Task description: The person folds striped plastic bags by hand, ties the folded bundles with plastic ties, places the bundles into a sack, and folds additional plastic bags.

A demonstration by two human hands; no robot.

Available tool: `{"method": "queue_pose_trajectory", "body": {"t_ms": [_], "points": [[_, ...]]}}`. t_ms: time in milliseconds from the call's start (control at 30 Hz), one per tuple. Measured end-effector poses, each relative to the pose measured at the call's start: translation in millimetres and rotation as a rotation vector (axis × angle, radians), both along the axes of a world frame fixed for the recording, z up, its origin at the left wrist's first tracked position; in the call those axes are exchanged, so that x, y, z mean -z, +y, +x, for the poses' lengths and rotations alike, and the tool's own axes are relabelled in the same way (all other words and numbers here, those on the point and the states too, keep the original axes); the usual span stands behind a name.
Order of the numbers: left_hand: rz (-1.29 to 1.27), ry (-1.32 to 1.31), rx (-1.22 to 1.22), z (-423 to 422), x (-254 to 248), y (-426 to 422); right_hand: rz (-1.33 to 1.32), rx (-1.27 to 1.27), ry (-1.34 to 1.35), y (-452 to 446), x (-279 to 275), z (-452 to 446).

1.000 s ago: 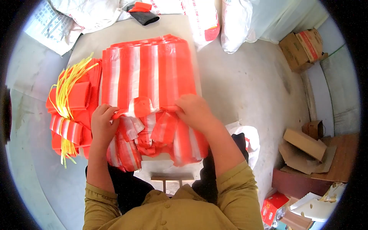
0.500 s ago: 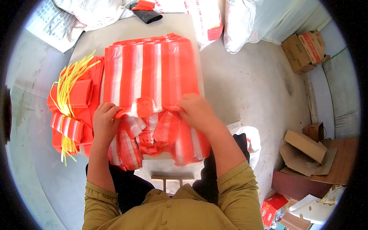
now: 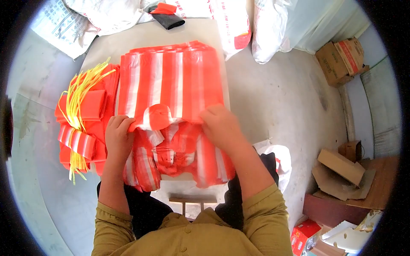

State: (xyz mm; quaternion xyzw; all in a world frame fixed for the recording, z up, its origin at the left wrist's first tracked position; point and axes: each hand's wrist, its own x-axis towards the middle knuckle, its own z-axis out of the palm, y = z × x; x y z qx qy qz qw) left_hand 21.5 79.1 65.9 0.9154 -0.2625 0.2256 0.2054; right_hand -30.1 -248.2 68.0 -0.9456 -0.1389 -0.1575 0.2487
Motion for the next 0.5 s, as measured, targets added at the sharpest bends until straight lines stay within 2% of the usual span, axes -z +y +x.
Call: {"method": "queue_pose_trajectory", "body": {"t_ms": [267,400,500], "points": [[-0.051,-0.082,-0.035,-0.9,-2.2,-6.4,0.036,0.083,-0.106,1.0,1.8,0.7],[-0.083,-0.145,-0.019,-13.2,-13.5,-16.0,0.038,0.12,-0.288,-9.6,-18.9,-4.2],[-0.128,-0.061,0.04,-35.7,-24.9,-40.4,-0.004,0.178,-0.396,-31.9,-35.2,-20.8]]}}
